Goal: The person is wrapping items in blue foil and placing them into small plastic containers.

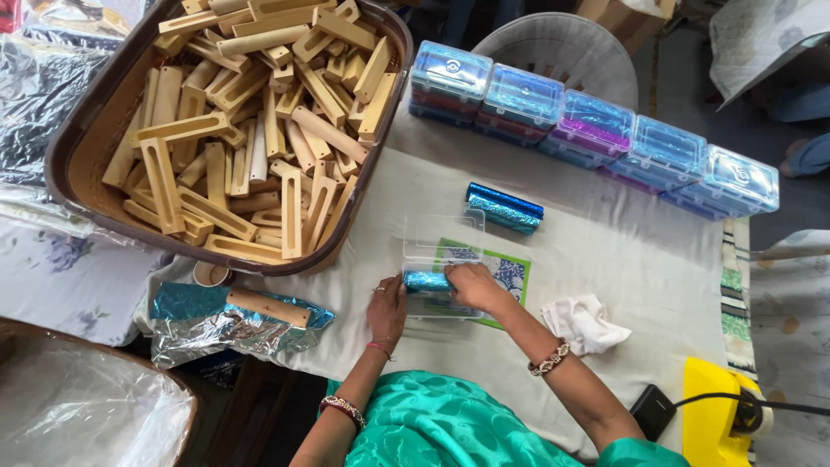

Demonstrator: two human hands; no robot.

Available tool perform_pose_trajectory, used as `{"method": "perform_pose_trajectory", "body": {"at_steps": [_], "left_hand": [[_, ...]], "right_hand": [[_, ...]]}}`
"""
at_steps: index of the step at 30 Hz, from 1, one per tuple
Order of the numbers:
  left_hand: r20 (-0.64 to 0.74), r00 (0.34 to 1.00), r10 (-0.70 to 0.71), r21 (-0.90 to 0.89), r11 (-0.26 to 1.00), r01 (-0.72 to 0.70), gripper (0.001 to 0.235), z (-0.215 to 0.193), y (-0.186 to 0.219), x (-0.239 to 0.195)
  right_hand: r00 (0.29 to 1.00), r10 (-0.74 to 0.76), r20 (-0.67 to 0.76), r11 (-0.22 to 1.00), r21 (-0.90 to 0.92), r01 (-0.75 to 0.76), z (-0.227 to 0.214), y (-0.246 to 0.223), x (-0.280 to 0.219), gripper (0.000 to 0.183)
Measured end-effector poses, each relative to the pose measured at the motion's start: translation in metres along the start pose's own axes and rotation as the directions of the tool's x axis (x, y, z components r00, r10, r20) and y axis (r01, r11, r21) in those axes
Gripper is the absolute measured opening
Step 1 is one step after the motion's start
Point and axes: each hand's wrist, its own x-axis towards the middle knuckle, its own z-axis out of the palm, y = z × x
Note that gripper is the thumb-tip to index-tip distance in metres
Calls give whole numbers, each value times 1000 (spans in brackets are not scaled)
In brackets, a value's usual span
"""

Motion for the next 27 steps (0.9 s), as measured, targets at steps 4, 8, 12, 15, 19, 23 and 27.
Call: {"method": "perform_pose_trajectory", "body": {"at_steps": [4, 8, 12, 15, 19, 23, 27], "left_hand": [[32, 999, -4, -1, 1000, 5, 32, -6, 5, 0], [31, 999, 36, 30, 999, -37, 34, 1, -4, 0], [32, 998, 46, 36, 998, -47, 34, -2, -3, 3], [55, 998, 24, 43, 999, -26, 34, -1, -5, 1], [33, 999, 33, 45, 998, -35, 34, -1, -4, 3], [38, 999, 39, 46, 998, -41, 34, -2, -3, 2], [63, 998, 30, 89, 995, -36, 35, 3, -8, 2]], "right_hand": [[993, -20, -114, 982, -190, -2, 26, 5, 17, 34], [975, -44, -217, 953, -302, -25, 32, -2, 13, 26], [931, -79, -357, 969, -246, -12, 33, -15, 5, 37], [907, -56, -418, 991, -135, -1, 46, -16, 5, 30], [859, -104, -502, 984, -175, 17, 51, -14, 4, 39], [829, -108, -549, 960, -275, -57, 45, -20, -3, 42], [809, -55, -585, 981, -184, -66, 44, -15, -11, 46]]}}
